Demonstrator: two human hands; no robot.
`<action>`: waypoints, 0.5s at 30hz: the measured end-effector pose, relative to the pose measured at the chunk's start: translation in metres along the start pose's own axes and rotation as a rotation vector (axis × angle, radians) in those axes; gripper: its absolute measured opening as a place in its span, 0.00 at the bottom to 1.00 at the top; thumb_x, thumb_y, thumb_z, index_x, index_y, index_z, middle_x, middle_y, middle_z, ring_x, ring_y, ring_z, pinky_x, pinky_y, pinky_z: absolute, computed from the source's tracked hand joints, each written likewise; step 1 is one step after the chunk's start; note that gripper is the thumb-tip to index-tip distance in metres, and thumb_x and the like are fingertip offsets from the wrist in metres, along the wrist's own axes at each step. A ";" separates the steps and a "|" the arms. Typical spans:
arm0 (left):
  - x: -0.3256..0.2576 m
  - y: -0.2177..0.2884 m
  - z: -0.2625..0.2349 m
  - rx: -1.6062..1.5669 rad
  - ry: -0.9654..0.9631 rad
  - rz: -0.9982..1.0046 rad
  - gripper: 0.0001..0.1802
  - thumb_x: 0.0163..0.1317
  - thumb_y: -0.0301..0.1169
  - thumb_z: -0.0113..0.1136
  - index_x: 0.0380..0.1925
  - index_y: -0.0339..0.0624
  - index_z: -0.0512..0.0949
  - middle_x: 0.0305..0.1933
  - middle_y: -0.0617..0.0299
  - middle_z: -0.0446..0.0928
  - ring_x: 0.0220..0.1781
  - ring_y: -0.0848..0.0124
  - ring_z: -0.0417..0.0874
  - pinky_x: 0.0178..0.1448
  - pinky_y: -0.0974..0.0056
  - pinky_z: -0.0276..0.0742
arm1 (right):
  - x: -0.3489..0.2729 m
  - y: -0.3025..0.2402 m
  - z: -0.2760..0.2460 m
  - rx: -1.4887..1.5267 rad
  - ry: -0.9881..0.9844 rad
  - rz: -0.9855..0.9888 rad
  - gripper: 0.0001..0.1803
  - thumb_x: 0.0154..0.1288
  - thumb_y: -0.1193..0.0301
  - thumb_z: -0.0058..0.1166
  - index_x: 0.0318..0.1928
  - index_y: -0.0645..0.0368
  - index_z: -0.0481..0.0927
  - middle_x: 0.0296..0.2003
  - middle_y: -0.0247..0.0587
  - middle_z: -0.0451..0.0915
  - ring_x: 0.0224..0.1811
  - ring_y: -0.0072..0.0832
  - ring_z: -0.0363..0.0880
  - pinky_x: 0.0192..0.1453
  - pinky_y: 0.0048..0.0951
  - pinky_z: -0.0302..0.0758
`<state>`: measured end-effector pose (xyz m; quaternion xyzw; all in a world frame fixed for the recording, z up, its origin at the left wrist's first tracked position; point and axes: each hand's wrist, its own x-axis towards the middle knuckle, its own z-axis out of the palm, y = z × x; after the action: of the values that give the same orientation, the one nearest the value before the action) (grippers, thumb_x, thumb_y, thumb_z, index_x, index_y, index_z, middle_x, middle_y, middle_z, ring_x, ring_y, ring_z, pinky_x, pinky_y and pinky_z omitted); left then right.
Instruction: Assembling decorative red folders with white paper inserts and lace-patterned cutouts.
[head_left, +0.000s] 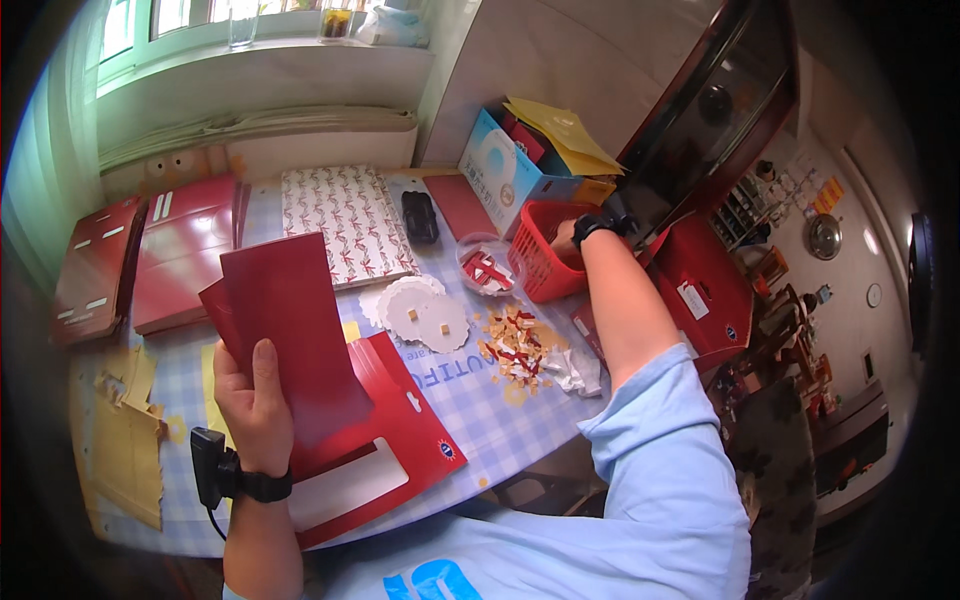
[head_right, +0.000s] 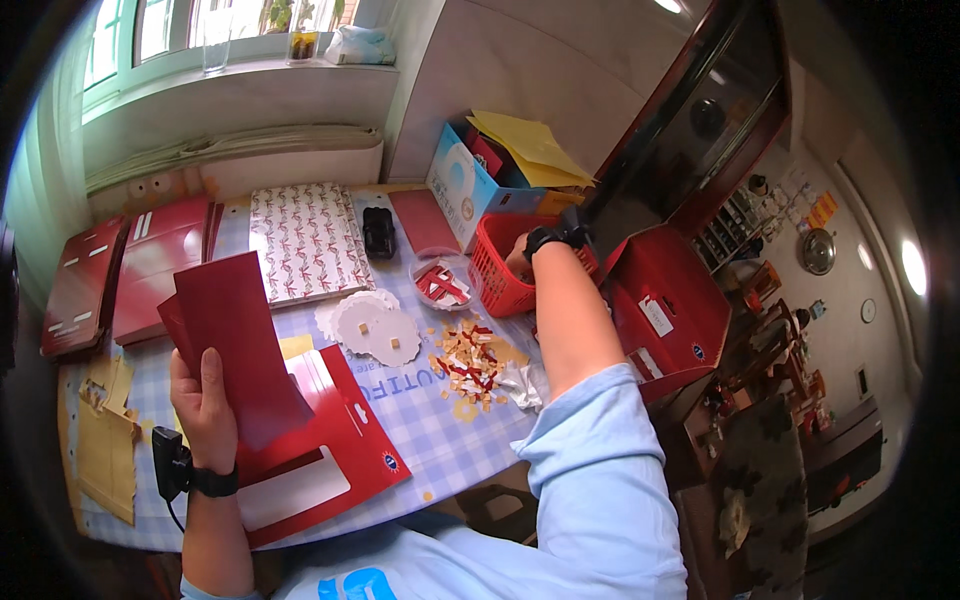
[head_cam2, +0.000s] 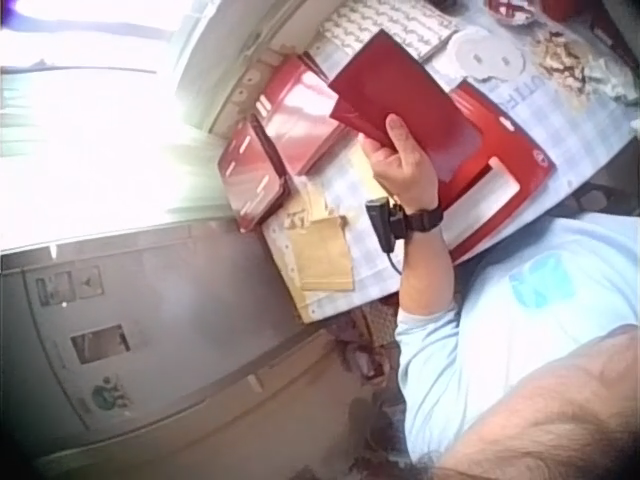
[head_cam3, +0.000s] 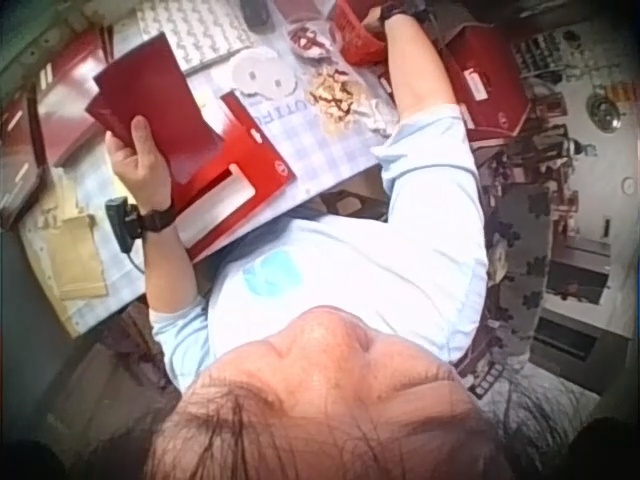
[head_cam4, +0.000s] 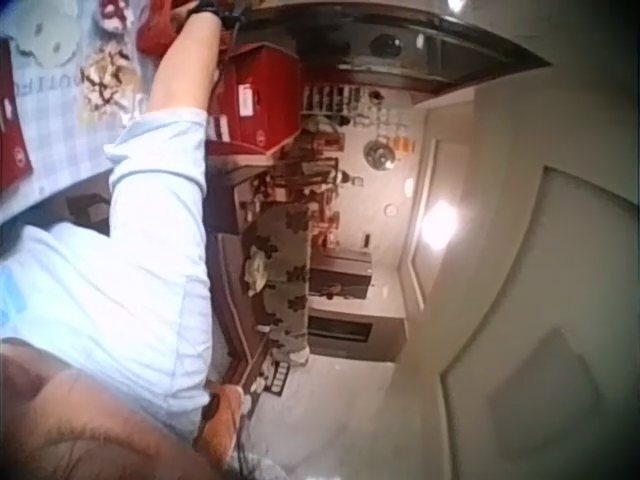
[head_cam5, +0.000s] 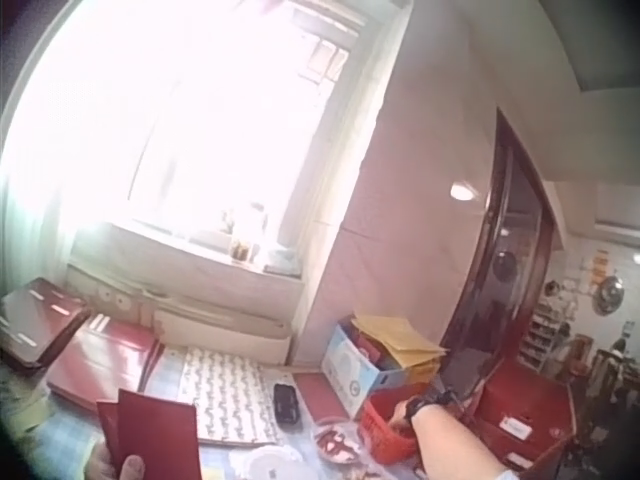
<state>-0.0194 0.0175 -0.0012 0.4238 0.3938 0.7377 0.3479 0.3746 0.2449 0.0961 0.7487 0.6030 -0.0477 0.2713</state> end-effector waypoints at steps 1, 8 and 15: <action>-0.001 0.001 0.000 -0.020 0.000 -0.006 0.13 0.71 0.32 0.53 0.49 0.37 0.70 0.47 0.60 0.78 0.45 0.77 0.77 0.50 0.70 0.74 | 0.004 0.001 0.003 0.039 -0.006 -0.010 0.36 0.44 0.50 0.70 0.51 0.60 0.81 0.49 0.49 0.82 0.48 0.39 0.82 0.53 0.36 0.78; -0.004 0.002 0.003 0.031 0.005 -0.008 0.13 0.70 0.33 0.54 0.49 0.38 0.70 0.46 0.62 0.78 0.44 0.79 0.77 0.49 0.71 0.73 | 0.037 0.005 0.043 0.319 -0.078 -0.064 0.34 0.45 0.52 0.70 0.51 0.59 0.81 0.47 0.46 0.82 0.46 0.36 0.82 0.50 0.38 0.79; -0.001 0.005 0.008 0.033 0.000 -0.004 0.13 0.70 0.34 0.54 0.49 0.38 0.70 0.45 0.62 0.78 0.43 0.79 0.77 0.49 0.72 0.73 | 0.084 0.051 0.048 0.594 -0.174 -0.085 0.31 0.47 0.55 0.70 0.51 0.58 0.81 0.46 0.44 0.83 0.45 0.34 0.82 0.47 0.39 0.80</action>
<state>-0.0123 0.0170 0.0053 0.4286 0.4068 0.7304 0.3425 0.4563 0.2903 0.0399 0.7623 0.5681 -0.2971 0.0890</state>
